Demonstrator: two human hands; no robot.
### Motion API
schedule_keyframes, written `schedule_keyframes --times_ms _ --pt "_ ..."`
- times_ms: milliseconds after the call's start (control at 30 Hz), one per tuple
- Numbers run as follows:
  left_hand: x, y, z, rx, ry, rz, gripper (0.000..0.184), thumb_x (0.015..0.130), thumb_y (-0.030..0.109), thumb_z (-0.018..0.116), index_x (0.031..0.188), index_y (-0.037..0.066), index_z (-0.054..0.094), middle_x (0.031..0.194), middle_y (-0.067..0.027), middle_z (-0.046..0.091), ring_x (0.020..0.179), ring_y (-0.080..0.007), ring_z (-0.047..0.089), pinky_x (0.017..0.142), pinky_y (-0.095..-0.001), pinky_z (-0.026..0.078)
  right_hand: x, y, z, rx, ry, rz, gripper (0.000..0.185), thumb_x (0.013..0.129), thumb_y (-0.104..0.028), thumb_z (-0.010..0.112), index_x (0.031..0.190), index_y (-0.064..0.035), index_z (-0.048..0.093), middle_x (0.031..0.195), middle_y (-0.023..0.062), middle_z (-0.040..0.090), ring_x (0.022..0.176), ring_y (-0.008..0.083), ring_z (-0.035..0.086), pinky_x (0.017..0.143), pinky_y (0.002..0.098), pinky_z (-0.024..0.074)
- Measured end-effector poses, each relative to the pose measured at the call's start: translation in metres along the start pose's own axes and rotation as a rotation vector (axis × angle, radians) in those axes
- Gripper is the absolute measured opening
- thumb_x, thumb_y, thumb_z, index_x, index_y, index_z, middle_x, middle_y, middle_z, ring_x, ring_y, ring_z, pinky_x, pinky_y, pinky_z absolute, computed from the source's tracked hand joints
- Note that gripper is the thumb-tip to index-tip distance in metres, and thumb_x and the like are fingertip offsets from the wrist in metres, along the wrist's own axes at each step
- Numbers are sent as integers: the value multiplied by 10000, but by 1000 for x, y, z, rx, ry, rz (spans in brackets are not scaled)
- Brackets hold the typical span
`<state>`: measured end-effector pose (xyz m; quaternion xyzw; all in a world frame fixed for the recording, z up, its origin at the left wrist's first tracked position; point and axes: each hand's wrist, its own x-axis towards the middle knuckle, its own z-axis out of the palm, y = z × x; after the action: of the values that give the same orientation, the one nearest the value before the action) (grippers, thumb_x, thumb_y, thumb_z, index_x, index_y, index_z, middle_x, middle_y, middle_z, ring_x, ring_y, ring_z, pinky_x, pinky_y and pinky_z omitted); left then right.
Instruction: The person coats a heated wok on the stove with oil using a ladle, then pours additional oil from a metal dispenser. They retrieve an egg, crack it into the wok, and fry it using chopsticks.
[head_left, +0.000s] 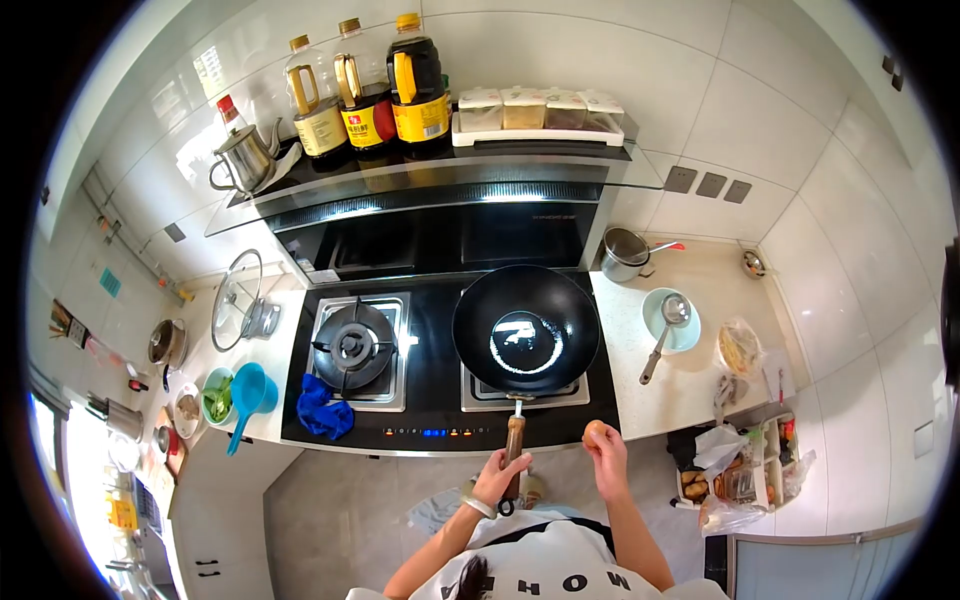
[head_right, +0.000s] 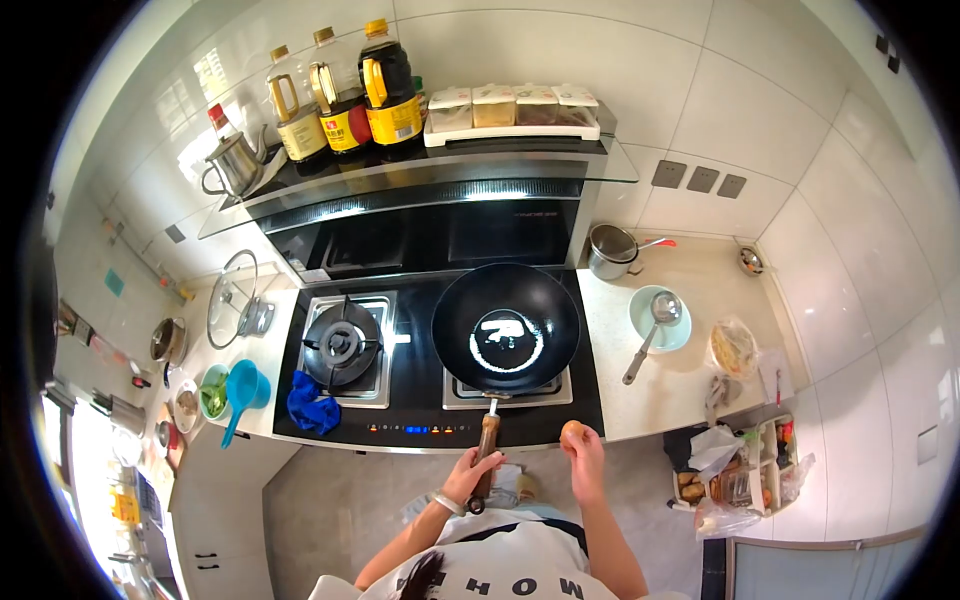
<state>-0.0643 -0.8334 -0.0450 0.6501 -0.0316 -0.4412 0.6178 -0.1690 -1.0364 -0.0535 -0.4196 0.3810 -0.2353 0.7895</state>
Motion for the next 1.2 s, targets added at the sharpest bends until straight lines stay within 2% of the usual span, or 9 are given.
schedule_keyframes --times_ms 67,133,367,533,633,767,933,1133,1200 --pt "-1 1 1 91 19 -1 507 801 360 691 1087 -14 503 945 -60 619 792 -93 543 703 -231 450 5 -7 7 18 -34 -25 331 847 -120 624 1119 2 481 1015 77 534 899 150 556 819 274 481" --pt "-2 -3 3 175 81 182 548 744 367 732 1075 -16 522 865 -55 605 777 -91 553 691 -242 449 15 -9 10 19 -28 -38 337 839 -108 632 1119 2 480 1012 78 539 898 148 561 819 269 487" --pt "3 -8 0 176 18 64 483 741 319 735 1024 -11 525 852 -62 625 750 -93 575 639 -228 462 59 -16 29 -78 73 -166 356 812 -66 658 1119 4 492 1024 77 572 919 138 573 813 251 496" --pt "-3 -1 9 -188 -18 48 345 811 143 658 1047 -8 456 900 -86 616 722 -125 587 605 -251 492 82 -21 44 -101 87 -301 367 789 -69 684 1110 8 523 1035 81 584 931 136 569 843 240 466" --pt "-5 2 10 -212 -72 55 330 822 84 623 1069 -7 425 905 -106 606 728 -133 590 602 -261 501 89 -23 52 -108 126 -401 414 744 -75 728 1099 13 535 1024 81 588 920 142 574 837 245 457" --pt "-11 13 11 -307 -85 8 328 818 70 609 1083 1 429 871 -113 603 666 -131 585 550 -254 489 88 -25 62 -192 150 -463 442 744 -94 733 1117 22 525 1029 93 587 927 153 574 832 254 466" --pt "-10 13 8 -200 -100 -43 368 805 51 587 1136 5 433 810 -92 603 508 -120 539 452 -248 456 88 -24 64 -272 130 -550 458 755 -108 726 1137 22 510 1037 102 578 924 159 572 816 261 477" --pt "-10 15 8 -200 -111 -49 364 808 52 585 1137 3 439 804 -81 602 516 -114 545 457 -237 460 93 -23 59 -308 116 -531 466 770 -113 720 1151 24 491 1053 112 558 931 164 564 806 269 482" --pt "-10 14 9 -206 -106 -46 360 809 52 584 1135 2 439 797 -77 597 516 -113 544 455 -236 456 89 -29 62 -172 177 -603 453 778 -90 713 1154 25 487 1064 120 553 943 168 559 814 273 480"
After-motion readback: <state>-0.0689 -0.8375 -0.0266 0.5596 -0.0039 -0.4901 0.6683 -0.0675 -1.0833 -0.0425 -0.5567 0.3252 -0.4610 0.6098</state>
